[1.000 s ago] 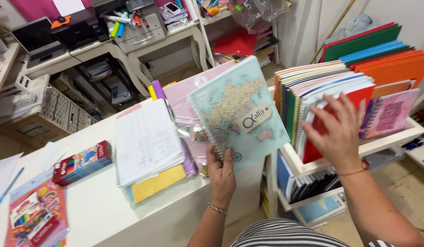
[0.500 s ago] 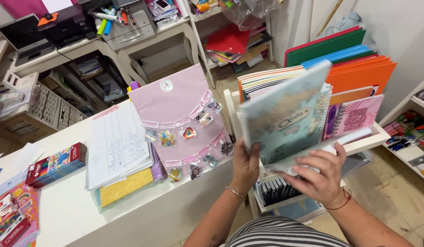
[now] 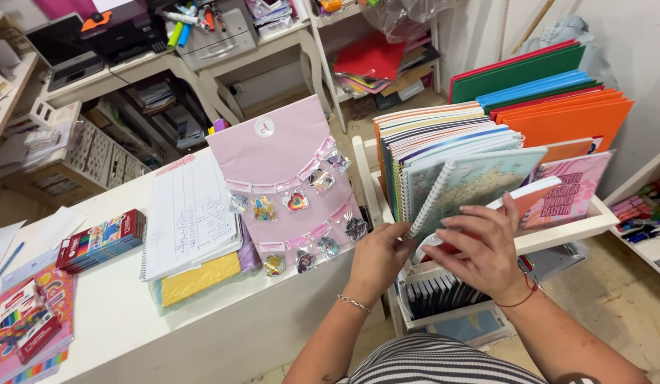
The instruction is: The person organizes stationery items in a store, moving notebooks and sticker packs from a counter to a display rack. They then pick up boxes of colored pencils and markers, walk to a shelf, and arrange them among other supplies.
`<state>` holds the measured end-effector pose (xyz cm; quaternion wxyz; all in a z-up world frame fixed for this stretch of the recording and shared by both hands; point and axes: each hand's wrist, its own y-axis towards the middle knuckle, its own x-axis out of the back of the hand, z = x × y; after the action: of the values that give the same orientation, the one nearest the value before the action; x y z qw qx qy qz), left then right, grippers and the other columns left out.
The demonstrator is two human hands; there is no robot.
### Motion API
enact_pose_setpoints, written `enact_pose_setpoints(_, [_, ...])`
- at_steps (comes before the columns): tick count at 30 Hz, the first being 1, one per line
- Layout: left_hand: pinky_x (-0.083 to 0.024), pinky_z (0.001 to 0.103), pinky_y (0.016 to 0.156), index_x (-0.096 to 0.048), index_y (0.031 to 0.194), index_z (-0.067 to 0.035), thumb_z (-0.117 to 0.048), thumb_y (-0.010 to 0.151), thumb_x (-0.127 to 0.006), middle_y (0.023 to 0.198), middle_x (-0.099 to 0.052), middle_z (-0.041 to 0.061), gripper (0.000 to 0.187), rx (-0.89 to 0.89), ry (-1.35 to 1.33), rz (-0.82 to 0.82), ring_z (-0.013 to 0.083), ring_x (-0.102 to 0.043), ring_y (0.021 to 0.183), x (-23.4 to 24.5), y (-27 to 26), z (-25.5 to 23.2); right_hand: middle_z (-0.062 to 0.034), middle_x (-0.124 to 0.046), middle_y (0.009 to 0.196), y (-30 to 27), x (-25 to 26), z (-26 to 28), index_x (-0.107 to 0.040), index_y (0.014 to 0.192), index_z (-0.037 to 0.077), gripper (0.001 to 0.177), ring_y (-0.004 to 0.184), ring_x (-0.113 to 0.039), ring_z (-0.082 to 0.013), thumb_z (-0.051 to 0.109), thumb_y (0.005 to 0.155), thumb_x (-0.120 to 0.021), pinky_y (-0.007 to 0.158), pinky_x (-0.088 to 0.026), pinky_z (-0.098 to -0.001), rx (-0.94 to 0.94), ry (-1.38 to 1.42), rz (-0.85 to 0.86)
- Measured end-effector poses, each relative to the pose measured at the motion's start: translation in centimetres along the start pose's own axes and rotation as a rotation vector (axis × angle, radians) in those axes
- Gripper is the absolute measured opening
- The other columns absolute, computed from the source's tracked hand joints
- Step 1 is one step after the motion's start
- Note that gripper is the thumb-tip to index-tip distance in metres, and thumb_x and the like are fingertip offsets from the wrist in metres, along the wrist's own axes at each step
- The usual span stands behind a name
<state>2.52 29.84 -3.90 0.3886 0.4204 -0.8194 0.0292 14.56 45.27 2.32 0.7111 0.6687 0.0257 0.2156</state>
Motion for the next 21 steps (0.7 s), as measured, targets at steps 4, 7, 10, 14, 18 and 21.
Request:
enact_pose_setpoints(4, [-0.061, 0.041, 0.075, -0.071, 0.111, -0.032, -0.036, 0.088, -0.075, 0.092, -0.073, -0.003, 0.023, 0.019, -0.012, -0.037, 0.0258, -0.076, 0.086, -2.2, 0.5, 0.8, -0.0003, -0.073, 0.109, 0.1, -0.1, -0.1, -0.077, 0.104, 0.021, 0.034, 0.107, -0.064, -0.0269, 0.026, 0.074, -0.092, 0.13, -0.021, -0.0538, -0.008, 0.017, -0.001])
enact_pose_setpoints(7, [-0.061, 0.045, 0.072, -0.07, 0.111, -0.029, -0.036, 0.089, -0.075, 0.093, -0.071, 0.0, 0.024, -0.017, -0.008, -0.083, 0.0297, -0.075, 0.085, -2.7, 0.7, 0.5, -0.0011, -0.073, 0.109, 0.3, -0.1, -0.1, -0.077, 0.103, 0.02, 0.033, 0.107, -0.064, -0.0273, 0.025, 0.074, -0.092, 0.13, -0.021, -0.0536, -0.026, 0.039, -0.001])
enact_pose_setpoints(10, [-0.061, 0.051, 0.077, -0.068, 0.111, -0.024, -0.023, 0.089, -0.07, 0.104, -0.068, 0.005, 0.022, -0.009, -0.024, -0.029, 0.0366, -0.072, 0.093, -2.7, 0.8, -0.4, -0.0013, -0.072, 0.109, 0.6, -0.1, -0.2, -0.078, 0.103, 0.018, 0.035, 0.108, -0.063, -0.0281, 0.023, 0.072, -0.094, 0.131, -0.019, -0.0537, -0.036, 0.043, 0.008])
enact_pose_setpoints(14, [-0.061, 0.047, 0.076, -0.069, 0.102, -0.025, -0.029, 0.087, -0.072, 0.094, -0.069, 0.001, 0.016, 0.003, 0.15, 0.075, 0.0315, -0.073, 0.094, -2.4, 0.6, 0.6, -0.0018, -0.073, 0.11, 0.8, -0.1, -0.3, -0.078, 0.103, 0.018, 0.033, 0.11, -0.064, -0.0281, 0.025, 0.074, -0.093, 0.132, -0.017, -0.0521, -0.047, 0.044, 0.016])
enact_pose_setpoints(18, [-0.059, 0.044, 0.08, -0.07, 0.096, -0.024, -0.034, 0.084, -0.074, 0.092, -0.072, -0.003, 0.016, -0.008, 0.338, 0.2, 0.0268, -0.07, 0.099, -1.3, -0.1, 1.3, -0.0032, -0.073, 0.114, 0.8, -0.2, -0.7, -0.077, 0.107, 0.018, 0.037, 0.114, -0.063, -0.0297, 0.026, 0.074, -0.092, 0.132, -0.016, -0.0512, -0.034, 0.05, 0.034])
enact_pose_setpoints(21, [-0.058, 0.042, 0.085, -0.069, 0.123, -0.021, -0.038, 0.09, -0.068, 0.113, -0.072, 0.007, 0.037, 0.054, 0.249, 0.226, 0.0273, -0.069, 0.106, 2.1, 0.3, -1.2, -0.0096, -0.068, 0.131, -0.9, -0.3, -2.6, -0.075, 0.12, 0.018, 0.055, 0.131, -0.055, -0.0377, 0.039, 0.073, -0.092, 0.132, -0.014, -0.0556, -0.056, -0.019, 0.078])
